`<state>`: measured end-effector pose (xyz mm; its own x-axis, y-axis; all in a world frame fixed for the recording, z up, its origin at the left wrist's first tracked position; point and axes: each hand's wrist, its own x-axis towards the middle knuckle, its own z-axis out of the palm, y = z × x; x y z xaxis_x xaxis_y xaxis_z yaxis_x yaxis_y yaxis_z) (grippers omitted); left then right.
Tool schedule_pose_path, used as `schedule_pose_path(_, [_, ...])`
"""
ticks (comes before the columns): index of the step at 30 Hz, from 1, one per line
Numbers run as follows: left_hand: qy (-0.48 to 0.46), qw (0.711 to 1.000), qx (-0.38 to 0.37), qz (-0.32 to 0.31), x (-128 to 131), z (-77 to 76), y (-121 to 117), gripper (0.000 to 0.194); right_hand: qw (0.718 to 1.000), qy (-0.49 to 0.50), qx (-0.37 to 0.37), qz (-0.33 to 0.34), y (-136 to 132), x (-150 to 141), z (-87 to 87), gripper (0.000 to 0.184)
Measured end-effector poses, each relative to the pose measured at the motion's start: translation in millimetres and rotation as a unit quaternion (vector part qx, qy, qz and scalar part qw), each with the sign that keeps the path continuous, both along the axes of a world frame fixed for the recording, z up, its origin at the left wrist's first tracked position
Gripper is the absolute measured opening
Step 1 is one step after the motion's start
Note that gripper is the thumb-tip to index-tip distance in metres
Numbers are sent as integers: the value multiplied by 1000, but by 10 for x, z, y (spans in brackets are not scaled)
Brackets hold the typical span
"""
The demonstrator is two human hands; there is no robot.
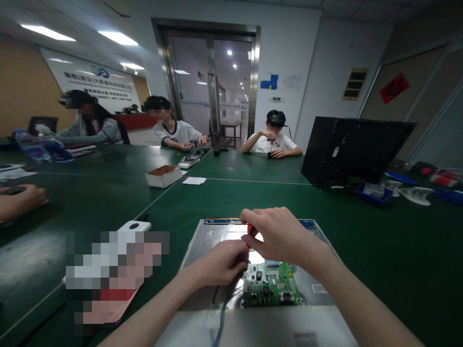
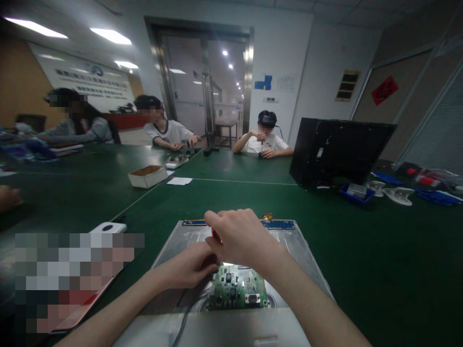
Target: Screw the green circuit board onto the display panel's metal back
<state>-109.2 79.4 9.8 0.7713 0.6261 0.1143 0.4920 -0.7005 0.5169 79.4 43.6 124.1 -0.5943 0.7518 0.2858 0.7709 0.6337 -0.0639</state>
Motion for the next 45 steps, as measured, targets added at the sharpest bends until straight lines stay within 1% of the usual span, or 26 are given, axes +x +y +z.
schedule_pose_path(7, [-2,1000,-13,2,3,-1,10,11,1000,-3,6,6,-2,0,-12,11])
schedule_pose_path(13, [8,1000,-16,14,-2,8,-4,7,1000,-14,16,-10,9,-21,-30,19])
schedule_pose_path(19, [-4,999,-31,8,-4,-12,17,11,1000,6,2,7,-7,3,-21,18])
schedule_pose_path(22, [-9,999,-33,5,-5,-30,28,13,1000,9,-2,4,-15,0,-14,20])
schedule_pose_path(27, [-13,999,-35,0,-5,-55,31,15,1000,-2,6,-4,-6,-11,-20,18])
schedule_pose_path(34, [-13,999,-41,-1,-3,-31,27,13,1000,-2,10,0,17,-8,-33,18])
schedule_pose_path(39, [-19,999,-45,-2,-8,-32,35,14,1000,3,3,7,9,-7,-29,18])
schedule_pose_path(45, [-20,999,-35,-5,-18,-41,31,15,1000,12,12,13,16,10,-43,18])
